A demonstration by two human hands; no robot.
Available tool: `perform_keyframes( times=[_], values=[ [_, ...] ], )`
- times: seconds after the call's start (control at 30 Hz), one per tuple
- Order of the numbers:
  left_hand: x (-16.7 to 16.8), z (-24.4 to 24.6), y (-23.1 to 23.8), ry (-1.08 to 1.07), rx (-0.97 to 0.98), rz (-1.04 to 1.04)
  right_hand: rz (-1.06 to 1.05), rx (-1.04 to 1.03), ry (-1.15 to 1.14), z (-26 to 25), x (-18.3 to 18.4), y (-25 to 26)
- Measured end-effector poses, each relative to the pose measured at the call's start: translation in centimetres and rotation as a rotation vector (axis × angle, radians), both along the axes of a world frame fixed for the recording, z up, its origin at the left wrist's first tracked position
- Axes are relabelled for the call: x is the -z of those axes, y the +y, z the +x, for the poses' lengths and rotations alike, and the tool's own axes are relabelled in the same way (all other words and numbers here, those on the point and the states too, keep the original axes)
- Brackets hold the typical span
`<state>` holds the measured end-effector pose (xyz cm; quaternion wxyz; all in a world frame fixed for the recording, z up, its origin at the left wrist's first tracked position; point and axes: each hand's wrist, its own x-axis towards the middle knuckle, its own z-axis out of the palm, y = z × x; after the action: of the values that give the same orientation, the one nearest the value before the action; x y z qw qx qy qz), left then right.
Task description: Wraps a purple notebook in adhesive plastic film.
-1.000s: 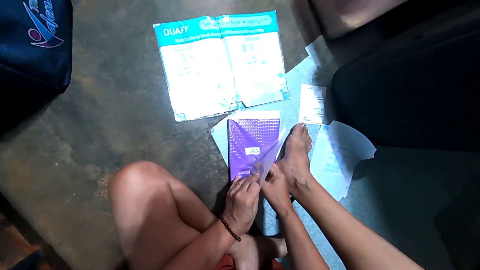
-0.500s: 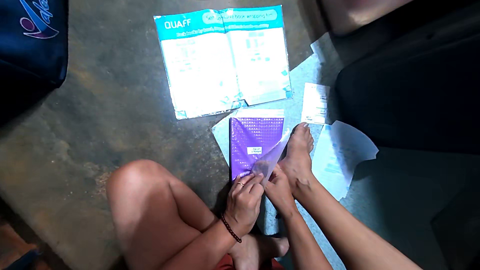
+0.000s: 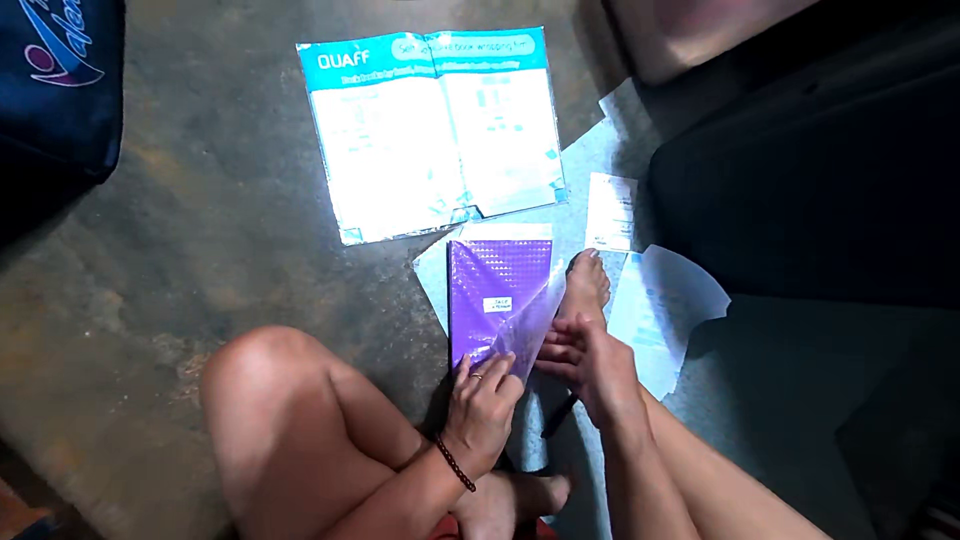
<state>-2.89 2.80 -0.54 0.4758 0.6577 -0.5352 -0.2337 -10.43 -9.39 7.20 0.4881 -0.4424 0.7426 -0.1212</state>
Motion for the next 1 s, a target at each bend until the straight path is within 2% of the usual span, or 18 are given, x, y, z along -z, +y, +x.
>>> perform_keyframes(
  times=[0.1, 0.2, 0.33, 0.5, 0.57, 0.63, 0.7, 0.73, 0.9, 1.0],
  values=[
    [0.2, -0.2, 0.0, -0.016, 0.018, -0.004, -0.100, -0.138, 0.132, 0.1, -0.5, -1.3],
    [0.2, -0.3, 0.0, -0.024, 0.037, 0.005, -0.119, -0.333, 0.311, 0.5, -1.0, -2.8],
    [-0.1, 0.0, -0.1, -0.035, 0.071, 0.071, -0.092, -0.519, 0.396, 0.2, -1.5, -3.2],
    [-2.8, 3.3, -0.9, 0.188, 0.437, 0.523, -0.002, -0.566, 0.475, 0.0, -2.0, -2.6],
    [-3.1, 4.2, -1.0, 0.319, 0.361, 0.532, 0.011, -0.542, 0.467, -0.2, -2.1, -2.5],
    [-3.3, 4.7, -1.6, 0.376, 0.138, 0.446, 0.003, -0.532, 0.461, -0.4, -2.1, -2.3],
    [-3.2, 5.0, -3.1, 0.229, -0.027, 0.347, -0.010, -0.548, 0.468, -0.3, -2.3, -2.1],
    [-3.1, 5.3, -4.0, 0.140, -0.029, 0.353, -0.007, -0.564, 0.480, -0.1, -2.5, -2.0],
    [-0.2, 5.8, -6.8, -0.274, 0.246, 0.565, 0.023, -0.579, 0.512, 0.2, -2.9, -1.8],
    [2.5, 5.7, -6.8, -0.435, 0.274, 0.564, 0.018, -0.582, 0.507, 0.1, -3.0, -1.9]
  ],
)
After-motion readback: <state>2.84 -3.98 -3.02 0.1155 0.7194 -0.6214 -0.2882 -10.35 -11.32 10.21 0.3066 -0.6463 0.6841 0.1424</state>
